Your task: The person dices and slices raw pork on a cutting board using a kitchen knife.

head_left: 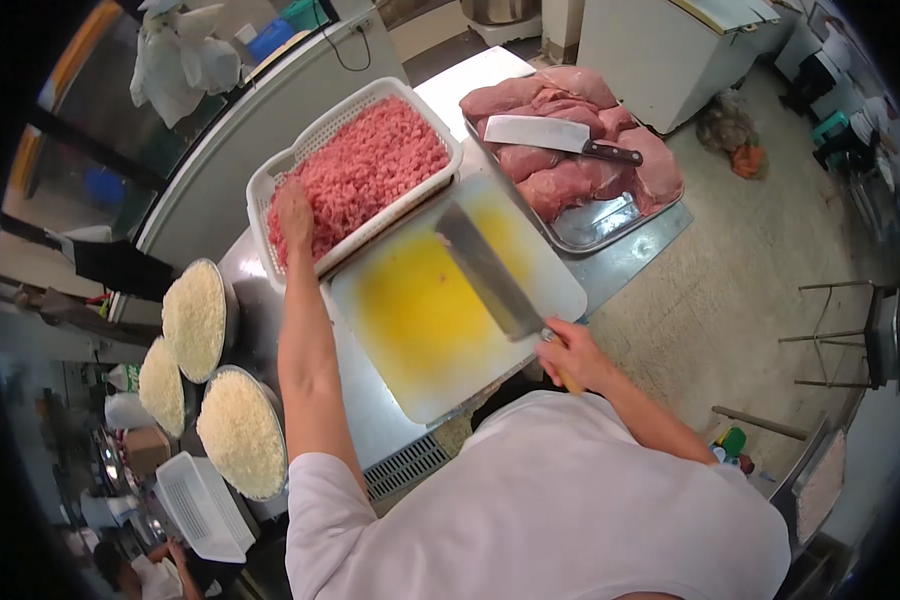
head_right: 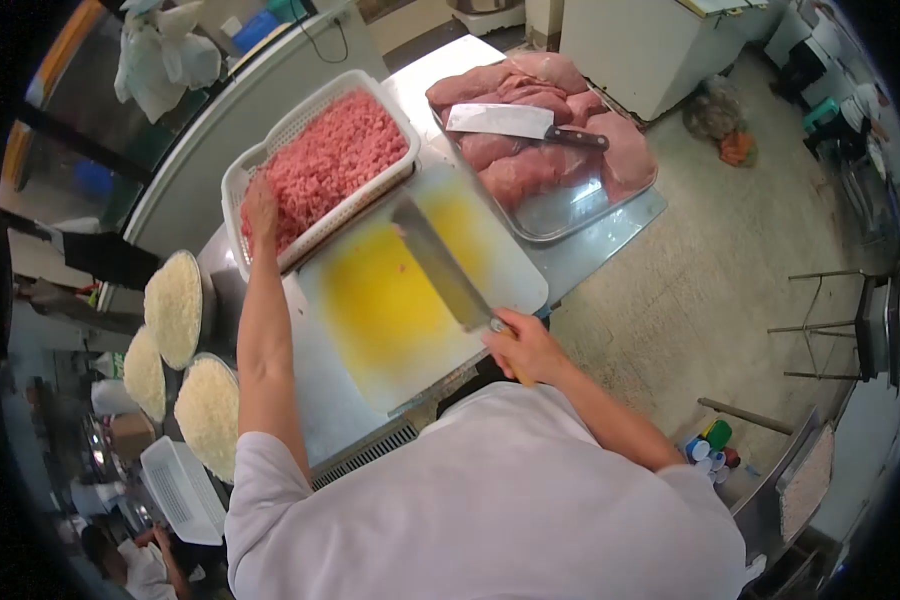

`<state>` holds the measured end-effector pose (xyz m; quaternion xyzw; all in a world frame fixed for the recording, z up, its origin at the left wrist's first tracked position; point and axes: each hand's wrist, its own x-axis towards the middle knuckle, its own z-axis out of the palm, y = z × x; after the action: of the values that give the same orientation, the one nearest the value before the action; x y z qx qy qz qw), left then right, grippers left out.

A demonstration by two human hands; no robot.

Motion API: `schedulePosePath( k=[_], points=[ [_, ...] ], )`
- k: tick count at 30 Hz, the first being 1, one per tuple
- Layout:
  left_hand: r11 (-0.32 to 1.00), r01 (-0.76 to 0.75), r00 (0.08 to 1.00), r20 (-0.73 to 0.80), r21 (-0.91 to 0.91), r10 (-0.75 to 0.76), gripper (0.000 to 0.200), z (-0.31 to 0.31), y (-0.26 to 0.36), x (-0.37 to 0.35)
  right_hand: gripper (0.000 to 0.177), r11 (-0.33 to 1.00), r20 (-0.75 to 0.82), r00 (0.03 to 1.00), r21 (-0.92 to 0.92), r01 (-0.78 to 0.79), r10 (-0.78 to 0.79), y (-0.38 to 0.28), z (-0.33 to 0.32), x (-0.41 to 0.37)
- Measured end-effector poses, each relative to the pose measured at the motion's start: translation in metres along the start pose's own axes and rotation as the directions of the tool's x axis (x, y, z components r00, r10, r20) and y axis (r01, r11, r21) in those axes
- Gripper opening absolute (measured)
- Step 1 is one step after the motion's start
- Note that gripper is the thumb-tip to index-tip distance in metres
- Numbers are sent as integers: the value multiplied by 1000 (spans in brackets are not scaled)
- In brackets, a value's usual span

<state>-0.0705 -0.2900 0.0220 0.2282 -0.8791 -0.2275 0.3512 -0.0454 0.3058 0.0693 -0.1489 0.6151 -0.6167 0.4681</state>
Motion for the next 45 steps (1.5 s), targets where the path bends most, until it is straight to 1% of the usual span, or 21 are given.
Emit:
schedulePosePath(
  k=[1, 3, 4, 5, 6, 7, 8, 10, 12, 17, 19, 21, 23, 25, 28, 32, 37, 41, 43, 44, 45],
  points=[
    [1000, -8, 1000, 9, -5, 8, 48, 15, -11, 3, 35, 999, -61, 998, 33, -22, 24, 13, -11, -9],
    [958, -267, 962, -24, 102, 271, 45, 52, -36, 7, 38, 996, -130, 990, 79, -52, 62, 30, -26, -21],
    [822, -510, 859, 100, 254, 503, 45, 65, -26, 26, 38, 996, -213, 975, 70, -56, 70, 35, -31, -26],
    [823, -514, 857, 109, 242, 503, 45, 80, -18, 2, 39, 996, -294, 953, 59, -61, 76, 40, -34, -29],
    [940, -302, 948, 150, 155, 280, 43, 72, 26, 2, 42, 997, -248, 966, 44, -67, 76, 28, -36, -31],
    [994, -62, 976, 212, 84, 43, 41, 55, 70, -2, 42, 996, -253, 964, 47, -71, 80, 28, -37, -29],
    [994, -65, 975, 219, 83, 45, 41, 63, 96, -9, 42, 996, -258, 963, 50, -70, 81, 28, -37, -26],
    [976, -204, 966, 174, 74, 188, 47, 81, 136, -21, 42, 996, -266, 960, 55, -71, 83, 25, -37, -20],
    [930, -287, 946, 219, 231, 238, 59, 91, 178, -37, 43, 997, -209, 975, 31, -67, 72, 17, -39, -12],
    [907, -386, 908, 245, 171, 340, 62, 113, 174, -10, 43, 996, -203, 975, -2, -92, 90, 12, -48, 4],
    [872, -380, 902, 335, 308, 274, 55, 113, 168, 7, 44, 995, -176, 981, -27, -93, 86, 13, -52, 9],
    [854, -378, 910, 311, 358, 273, 52, 111, 159, 27, 44, 990, -248, 959, 3, -139, 136, 14, -53, 14],
    [833, -380, 915, 296, 403, 274, 48, 112, 142, 47, 45, 990, -199, 971, -3, -138, 134, 10, -63, 19],
    [893, -237, 963, 212, 383, 165, 42, 112, 117, 66, 39, 989, -164, 976, -17, -146, 141, 12, -73, 21],
    [873, -137, 965, 261, 469, 11, 41, 105, 84, 86, 36, 989, -97, 985, -13, -148, 146, 9, -87, 25],
    [880, -45, 972, 225, 472, -71, 40, 78, 37, 98, 30, 982, -99, 977, 19, -186, 187, 1, -95, 28],
    [857, 162, 875, 329, 489, -354, 50, 24, -9, 79, 20, 983, -114, 977, 4, -181, 181, 6, -105, 27],
    [798, 36, 929, 275, 601, -249, 56, 19, -40, 55, 26, 981, -80, 979, -26, -191, 188, 9, -107, 30],
    [785, -289, 925, 370, 548, 83, 56, 21, -60, 42, 30, 988, -70, 986, -43, -151, 148, 21, -110, 29],
    [821, -117, 978, 208, 560, -3, 48, 15, -1, 25, 34, 988, -88, 985, -38, -149, 146, 15, -106, 28],
    [820, -119, 976, 217, 560, -6, 48, 7, 41, 12, 34, 987, -89, 984, -32, -157, 154, 12, -103, 27]
  ],
)
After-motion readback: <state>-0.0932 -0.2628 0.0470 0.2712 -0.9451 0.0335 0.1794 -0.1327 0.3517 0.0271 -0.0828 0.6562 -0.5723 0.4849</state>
